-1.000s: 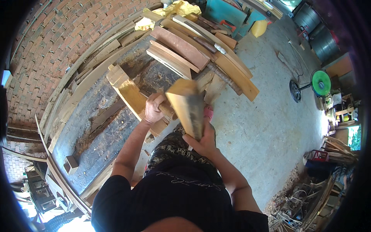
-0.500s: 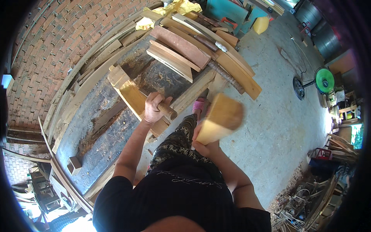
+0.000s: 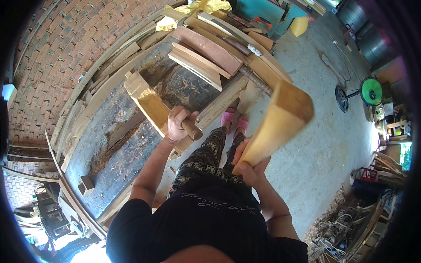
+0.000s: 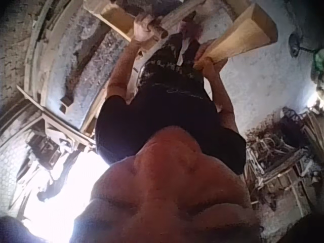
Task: Chisel a mortise hole into a wooden beam using a chisel and a wooden block as a mallet.
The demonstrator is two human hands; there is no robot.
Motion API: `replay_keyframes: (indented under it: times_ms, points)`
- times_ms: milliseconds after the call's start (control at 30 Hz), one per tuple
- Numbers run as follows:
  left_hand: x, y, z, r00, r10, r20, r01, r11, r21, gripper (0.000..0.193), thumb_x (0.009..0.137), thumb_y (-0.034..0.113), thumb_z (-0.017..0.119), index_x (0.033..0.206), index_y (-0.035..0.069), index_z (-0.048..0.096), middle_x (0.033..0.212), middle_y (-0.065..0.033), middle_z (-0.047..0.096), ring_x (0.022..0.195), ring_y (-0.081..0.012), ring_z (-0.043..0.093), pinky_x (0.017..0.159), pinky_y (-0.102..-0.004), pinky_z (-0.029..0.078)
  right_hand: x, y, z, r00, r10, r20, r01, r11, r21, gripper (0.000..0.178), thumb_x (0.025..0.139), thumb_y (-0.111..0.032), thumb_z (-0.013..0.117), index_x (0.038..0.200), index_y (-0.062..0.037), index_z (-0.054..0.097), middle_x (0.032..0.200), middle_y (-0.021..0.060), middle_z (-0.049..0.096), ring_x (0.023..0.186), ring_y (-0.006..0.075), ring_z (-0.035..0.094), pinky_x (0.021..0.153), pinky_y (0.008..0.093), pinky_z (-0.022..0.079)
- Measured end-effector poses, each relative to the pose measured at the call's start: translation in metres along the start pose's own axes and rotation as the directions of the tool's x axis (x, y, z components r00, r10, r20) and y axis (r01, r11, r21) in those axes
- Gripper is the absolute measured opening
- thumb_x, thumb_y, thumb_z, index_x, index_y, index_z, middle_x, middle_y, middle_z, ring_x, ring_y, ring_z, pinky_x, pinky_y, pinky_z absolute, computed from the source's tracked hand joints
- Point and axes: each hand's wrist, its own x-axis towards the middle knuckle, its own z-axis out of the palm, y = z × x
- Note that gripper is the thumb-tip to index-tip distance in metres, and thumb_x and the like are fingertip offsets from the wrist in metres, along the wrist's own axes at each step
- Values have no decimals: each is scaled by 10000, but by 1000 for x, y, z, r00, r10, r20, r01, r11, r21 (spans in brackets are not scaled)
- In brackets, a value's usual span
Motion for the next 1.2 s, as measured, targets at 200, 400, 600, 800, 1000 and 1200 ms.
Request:
replay_keyframes:
  times_ms: [200,400,600,800,1000,1200]
  points:
    - [8,-6,7,992,-118,37,118,993,-7,262,726,115,763,655,64,517,642,-107,488,596,-341,497,548,-433,398,7,58,13,947,268,180,-172,891,-421,460,816,-192,650,1206,-27,472,879,55,570,668,165,551,671,325,468]
    - [11,-11,-3,996,-66,-66,66,998,3,288,696,-44,741,676,59,472,658,-92,486,575,-294,483,512,-388,394,11,23,11,932,362,12,-360,929,-90,478,843,-200,637,1244,-40,433,798,57,550,586,97,541,480,237,452]
    - [13,7,-8,999,-33,17,33,999,-38,277,695,2,773,685,63,503,647,-88,475,580,-280,489,502,-398,384,5,2,0,959,281,31,-281,960,-4,551,837,-436,652,1152,-46,425,730,78,545,543,120,529,456,247,434]
    - [9,-2,-5,995,-99,7,100,994,-34,263,668,62,782,688,57,520,661,-92,489,592,-292,499,536,-387,415,3,12,-1,994,-92,58,68,941,331,547,798,-375,707,1135,-23,459,785,97,559,606,160,542,516,287,457]
    - [13,-6,-6,990,-139,-32,138,990,-31,263,734,78,757,658,63,505,601,-98,486,556,-325,492,527,-421,385,7,48,15,958,227,178,-149,918,-368,564,770,-166,682,1251,19,453,900,66,603,725,134,589,602,277,455]
    - [18,-3,3,977,-170,-127,168,986,-22,269,721,73,767,656,71,506,591,-100,480,549,-328,484,522,-419,384,9,52,-6,947,-71,314,57,997,53,483,731,-281,734,1077,-10,533,869,114,611,755,196,617,610,268,458]
